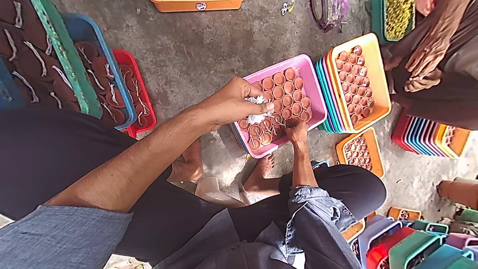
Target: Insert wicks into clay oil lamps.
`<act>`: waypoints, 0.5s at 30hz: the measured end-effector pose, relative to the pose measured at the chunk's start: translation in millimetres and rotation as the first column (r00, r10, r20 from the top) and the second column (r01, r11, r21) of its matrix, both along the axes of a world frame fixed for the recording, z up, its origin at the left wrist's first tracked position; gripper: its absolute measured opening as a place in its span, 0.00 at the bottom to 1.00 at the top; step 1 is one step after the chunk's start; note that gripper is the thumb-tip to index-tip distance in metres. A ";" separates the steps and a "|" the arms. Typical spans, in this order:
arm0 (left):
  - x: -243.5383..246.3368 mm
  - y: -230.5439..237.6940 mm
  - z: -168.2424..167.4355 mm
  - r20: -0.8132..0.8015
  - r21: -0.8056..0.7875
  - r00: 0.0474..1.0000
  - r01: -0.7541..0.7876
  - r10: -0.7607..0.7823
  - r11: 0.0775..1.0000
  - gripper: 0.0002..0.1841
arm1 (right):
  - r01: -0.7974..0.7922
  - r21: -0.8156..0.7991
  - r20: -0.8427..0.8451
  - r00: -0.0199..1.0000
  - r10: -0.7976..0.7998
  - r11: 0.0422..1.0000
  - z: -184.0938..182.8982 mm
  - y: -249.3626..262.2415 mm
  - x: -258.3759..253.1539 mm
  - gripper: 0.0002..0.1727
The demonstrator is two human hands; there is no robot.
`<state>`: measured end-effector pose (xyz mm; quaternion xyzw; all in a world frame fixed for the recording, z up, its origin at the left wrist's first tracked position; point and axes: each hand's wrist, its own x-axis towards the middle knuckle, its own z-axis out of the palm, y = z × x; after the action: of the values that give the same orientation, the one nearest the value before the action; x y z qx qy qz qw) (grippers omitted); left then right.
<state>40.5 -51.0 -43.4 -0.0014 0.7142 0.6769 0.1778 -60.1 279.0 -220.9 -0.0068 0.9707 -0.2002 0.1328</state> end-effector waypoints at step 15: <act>-0.7 3.9 2.9 0.042 0.193 0.998 0.040 -0.049 0.980 0.13 | -0.227 -0.623 -0.232 0.968 0.100 0.749 152.8 -34.4 25.7 0.10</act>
<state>39.8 -47.1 -40.5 0.0160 0.6411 0.7384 0.2086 -34.4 244.6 -68.1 -0.1557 0.8460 -0.5075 0.0493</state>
